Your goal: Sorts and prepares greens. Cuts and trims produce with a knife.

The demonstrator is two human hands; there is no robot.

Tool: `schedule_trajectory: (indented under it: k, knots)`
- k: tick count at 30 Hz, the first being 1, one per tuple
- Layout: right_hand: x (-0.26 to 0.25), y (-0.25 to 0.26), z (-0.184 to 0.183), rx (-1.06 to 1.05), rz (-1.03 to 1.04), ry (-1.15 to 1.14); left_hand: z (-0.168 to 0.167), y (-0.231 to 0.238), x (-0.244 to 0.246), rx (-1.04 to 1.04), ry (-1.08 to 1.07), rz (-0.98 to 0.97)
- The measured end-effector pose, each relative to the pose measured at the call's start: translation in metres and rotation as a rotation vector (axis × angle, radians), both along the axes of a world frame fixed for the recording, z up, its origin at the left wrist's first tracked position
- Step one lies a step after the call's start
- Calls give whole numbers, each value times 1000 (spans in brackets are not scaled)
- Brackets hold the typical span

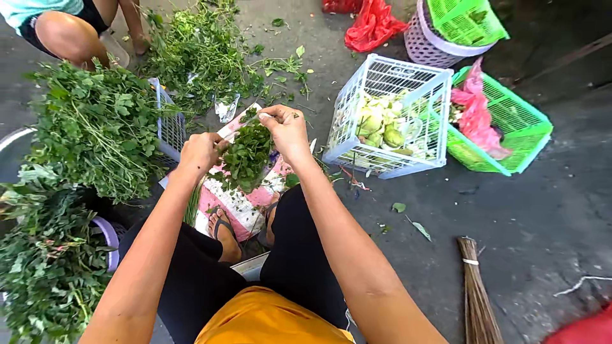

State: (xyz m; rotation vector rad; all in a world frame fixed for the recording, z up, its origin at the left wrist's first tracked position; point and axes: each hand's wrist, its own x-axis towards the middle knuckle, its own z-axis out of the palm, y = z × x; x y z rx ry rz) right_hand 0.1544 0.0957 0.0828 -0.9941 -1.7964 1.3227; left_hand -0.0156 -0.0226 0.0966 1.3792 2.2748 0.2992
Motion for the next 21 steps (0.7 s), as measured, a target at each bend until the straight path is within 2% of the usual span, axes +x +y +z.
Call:
schedule_trajectory:
  k: [4, 6, 7, 9, 12, 14, 16, 19, 21]
  knots:
    - [-4, -13, -3, 181, 55, -245, -2, -18, -11, 79, -226, 180]
    - [-2, -20, -12, 110, 160, -420, -7, -27, -22, 177, -348, 268]
    - [-2, -23, -18, 26, 199, -454, -10, -31, -27, 210, -344, 274]
    - [-2, -33, -24, -122, 183, -404, -11, -39, -31, 202, -248, 213]
    - [-9, -49, -24, -81, 106, -236, -4, -52, -37, 258, -159, 166]
    - [-16, -53, -30, -94, 186, -269, -11, -60, -44, 217, -127, 161]
    - [-23, -51, -39, -232, 245, -248, -12, -65, -49, 156, -106, 183]
    - [-31, -45, -35, -359, 147, -52, -2, -58, -45, 300, -211, 256]
    - [-28, -39, -30, -455, 40, 135, 7, -47, -33, 338, -379, 257]
